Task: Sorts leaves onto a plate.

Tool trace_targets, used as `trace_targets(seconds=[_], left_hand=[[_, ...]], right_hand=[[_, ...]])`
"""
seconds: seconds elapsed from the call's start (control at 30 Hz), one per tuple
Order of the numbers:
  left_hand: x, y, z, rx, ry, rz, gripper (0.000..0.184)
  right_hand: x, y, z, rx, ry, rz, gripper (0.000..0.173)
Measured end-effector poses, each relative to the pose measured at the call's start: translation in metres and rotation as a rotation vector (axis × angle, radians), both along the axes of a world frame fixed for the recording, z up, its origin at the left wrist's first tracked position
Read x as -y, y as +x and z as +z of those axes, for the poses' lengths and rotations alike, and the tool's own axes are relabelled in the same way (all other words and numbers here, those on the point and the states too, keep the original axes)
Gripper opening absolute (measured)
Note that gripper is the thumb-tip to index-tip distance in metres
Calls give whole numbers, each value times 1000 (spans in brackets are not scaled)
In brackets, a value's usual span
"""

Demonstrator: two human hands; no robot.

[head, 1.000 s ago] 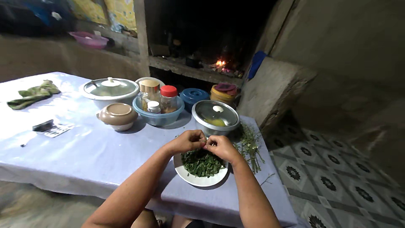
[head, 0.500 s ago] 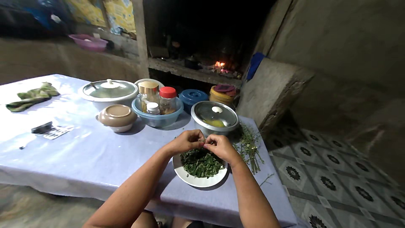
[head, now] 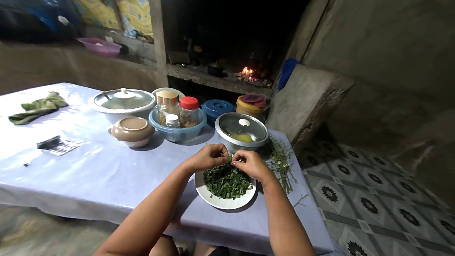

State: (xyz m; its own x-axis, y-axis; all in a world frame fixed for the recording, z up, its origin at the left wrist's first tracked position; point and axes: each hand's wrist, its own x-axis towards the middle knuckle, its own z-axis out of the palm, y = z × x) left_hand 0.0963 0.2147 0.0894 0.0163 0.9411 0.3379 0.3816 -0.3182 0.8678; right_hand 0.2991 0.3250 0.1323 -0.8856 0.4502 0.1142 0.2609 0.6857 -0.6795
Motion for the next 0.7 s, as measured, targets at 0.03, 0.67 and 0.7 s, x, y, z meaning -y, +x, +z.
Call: trace_targets(seconds=[0.03, 0.67, 0.7], left_hand=[[0, -1, 0, -7, -2, 1, 11], [2, -14, 1, 10, -6, 80, 10], [1, -13, 1, -8, -6, 79, 11]], right_hand=[[0, 0, 0, 1, -2, -1, 17], [-11, 6, 3, -37, 9, -72, 15], [-12, 7, 3, -47, 7, -78, 15]])
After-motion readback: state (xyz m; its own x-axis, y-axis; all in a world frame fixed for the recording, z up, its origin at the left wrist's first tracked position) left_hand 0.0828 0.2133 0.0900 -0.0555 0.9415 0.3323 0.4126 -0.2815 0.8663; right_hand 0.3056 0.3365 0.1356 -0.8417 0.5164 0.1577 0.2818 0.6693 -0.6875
